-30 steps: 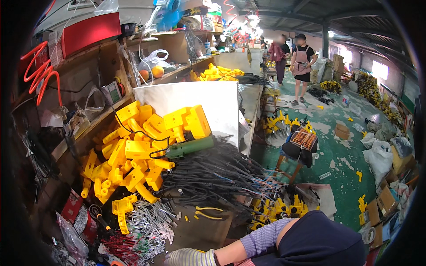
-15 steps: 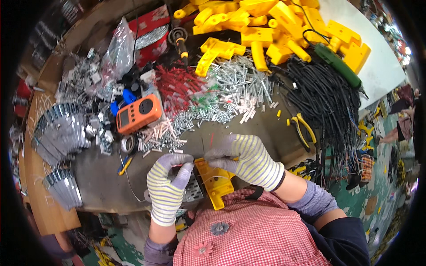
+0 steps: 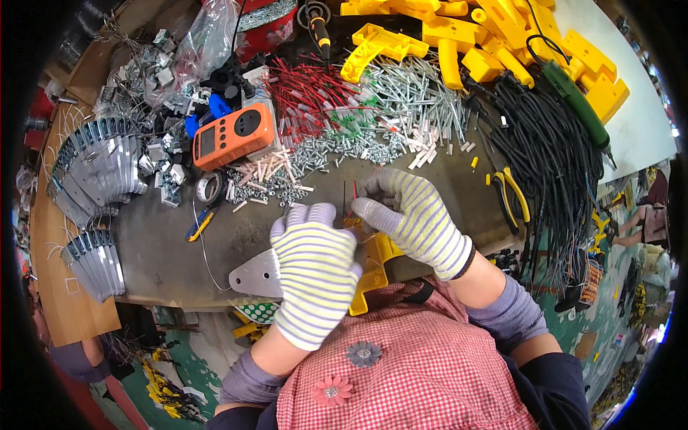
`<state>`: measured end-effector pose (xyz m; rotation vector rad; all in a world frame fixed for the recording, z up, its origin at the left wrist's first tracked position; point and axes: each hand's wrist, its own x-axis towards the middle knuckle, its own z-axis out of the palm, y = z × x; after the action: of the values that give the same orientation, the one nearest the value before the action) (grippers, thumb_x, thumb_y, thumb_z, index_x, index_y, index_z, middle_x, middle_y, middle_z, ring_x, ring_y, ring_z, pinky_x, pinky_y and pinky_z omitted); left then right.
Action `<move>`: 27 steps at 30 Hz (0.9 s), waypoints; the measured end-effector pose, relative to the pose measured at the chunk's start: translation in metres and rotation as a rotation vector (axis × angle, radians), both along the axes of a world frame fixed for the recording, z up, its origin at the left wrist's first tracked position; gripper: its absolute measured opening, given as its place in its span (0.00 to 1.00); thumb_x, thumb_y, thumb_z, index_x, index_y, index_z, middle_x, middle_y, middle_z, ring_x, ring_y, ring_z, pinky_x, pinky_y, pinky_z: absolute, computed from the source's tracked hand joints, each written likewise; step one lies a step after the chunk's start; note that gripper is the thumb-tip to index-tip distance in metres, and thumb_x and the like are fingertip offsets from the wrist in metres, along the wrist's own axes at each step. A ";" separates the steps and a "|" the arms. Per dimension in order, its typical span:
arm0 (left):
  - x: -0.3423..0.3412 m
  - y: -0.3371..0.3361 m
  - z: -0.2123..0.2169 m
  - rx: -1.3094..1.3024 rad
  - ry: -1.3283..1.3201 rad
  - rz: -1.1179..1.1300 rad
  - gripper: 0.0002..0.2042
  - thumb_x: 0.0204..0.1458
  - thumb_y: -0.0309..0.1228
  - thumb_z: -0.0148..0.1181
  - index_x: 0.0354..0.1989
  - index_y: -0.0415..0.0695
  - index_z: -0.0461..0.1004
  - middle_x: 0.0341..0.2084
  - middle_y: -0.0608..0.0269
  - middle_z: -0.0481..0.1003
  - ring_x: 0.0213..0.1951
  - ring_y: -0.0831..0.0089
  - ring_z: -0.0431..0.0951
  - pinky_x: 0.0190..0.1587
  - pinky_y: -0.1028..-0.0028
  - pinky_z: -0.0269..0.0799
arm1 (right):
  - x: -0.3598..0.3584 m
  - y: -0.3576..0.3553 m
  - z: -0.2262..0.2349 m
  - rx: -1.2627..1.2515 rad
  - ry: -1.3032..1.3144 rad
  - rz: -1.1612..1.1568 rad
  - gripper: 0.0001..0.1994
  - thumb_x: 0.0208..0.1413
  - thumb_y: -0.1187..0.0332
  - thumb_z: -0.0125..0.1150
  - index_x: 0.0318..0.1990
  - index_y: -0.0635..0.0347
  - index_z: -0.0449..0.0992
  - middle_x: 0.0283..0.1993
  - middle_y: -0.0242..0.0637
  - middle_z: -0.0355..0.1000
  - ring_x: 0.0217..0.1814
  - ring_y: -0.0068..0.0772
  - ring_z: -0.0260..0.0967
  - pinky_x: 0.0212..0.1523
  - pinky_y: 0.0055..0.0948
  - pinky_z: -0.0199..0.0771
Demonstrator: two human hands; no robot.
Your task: The worker assembles a device into a yellow plastic housing, involving soldering wires and using tools.
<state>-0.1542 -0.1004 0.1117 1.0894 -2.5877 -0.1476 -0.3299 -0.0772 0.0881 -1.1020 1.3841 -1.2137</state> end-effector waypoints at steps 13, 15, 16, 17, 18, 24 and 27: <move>0.026 -0.009 -0.019 0.548 0.823 0.196 0.09 0.48 0.24 0.68 0.39 0.44 0.85 0.32 0.61 0.72 0.33 0.73 0.73 0.37 0.75 0.69 | 0.040 0.016 0.011 -0.262 0.504 -0.015 0.07 0.51 0.69 0.67 0.35 0.61 0.79 0.31 0.45 0.76 0.33 0.48 0.75 0.36 0.38 0.75; 0.024 -0.009 -0.016 0.613 0.859 0.232 0.08 0.49 0.24 0.67 0.38 0.43 0.85 0.32 0.61 0.73 0.33 0.74 0.73 0.36 0.75 0.69 | 0.039 0.016 0.017 -0.178 0.572 0.070 0.07 0.51 0.68 0.67 0.35 0.61 0.80 0.30 0.45 0.75 0.32 0.48 0.74 0.34 0.38 0.74; 0.025 -0.008 -0.016 0.614 0.905 0.226 0.08 0.49 0.24 0.67 0.38 0.43 0.85 0.33 0.61 0.74 0.33 0.75 0.73 0.35 0.75 0.69 | 0.040 0.016 0.016 -0.175 0.573 0.078 0.07 0.51 0.68 0.67 0.35 0.61 0.80 0.30 0.45 0.75 0.32 0.48 0.74 0.34 0.38 0.74; 0.024 -0.007 -0.016 0.615 0.950 0.221 0.08 0.50 0.24 0.66 0.39 0.43 0.84 0.35 0.61 0.75 0.33 0.76 0.73 0.35 0.75 0.69 | 0.041 0.016 0.015 -0.189 0.572 0.064 0.08 0.51 0.67 0.67 0.34 0.61 0.80 0.29 0.44 0.75 0.32 0.48 0.74 0.34 0.38 0.74; 0.020 -0.010 -0.019 0.593 1.189 0.146 0.08 0.51 0.24 0.65 0.40 0.43 0.83 0.35 0.60 0.76 0.35 0.77 0.74 0.37 0.76 0.70 | 0.041 0.015 0.013 -0.200 0.574 0.042 0.08 0.51 0.67 0.67 0.34 0.61 0.80 0.29 0.44 0.75 0.31 0.48 0.74 0.33 0.39 0.73; 0.039 -0.014 -0.012 0.440 0.713 0.127 0.09 0.46 0.24 0.69 0.38 0.42 0.83 0.31 0.60 0.77 0.38 0.68 0.76 0.42 0.71 0.72 | 0.040 0.015 0.012 -0.204 0.574 0.040 0.07 0.51 0.68 0.67 0.35 0.61 0.81 0.30 0.43 0.76 0.33 0.47 0.75 0.35 0.38 0.75; 0.030 -0.008 -0.015 0.627 0.814 0.235 0.07 0.45 0.23 0.69 0.34 0.41 0.84 0.29 0.61 0.76 0.32 0.70 0.76 0.36 0.73 0.72 | 0.040 0.017 0.011 -0.213 0.588 0.015 0.08 0.50 0.68 0.67 0.35 0.62 0.81 0.31 0.43 0.76 0.34 0.47 0.76 0.37 0.38 0.75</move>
<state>-0.1241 -0.1083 0.0966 1.1749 -1.6872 -1.1361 -0.2900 -0.0607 0.0992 -1.7105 1.6968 -1.0858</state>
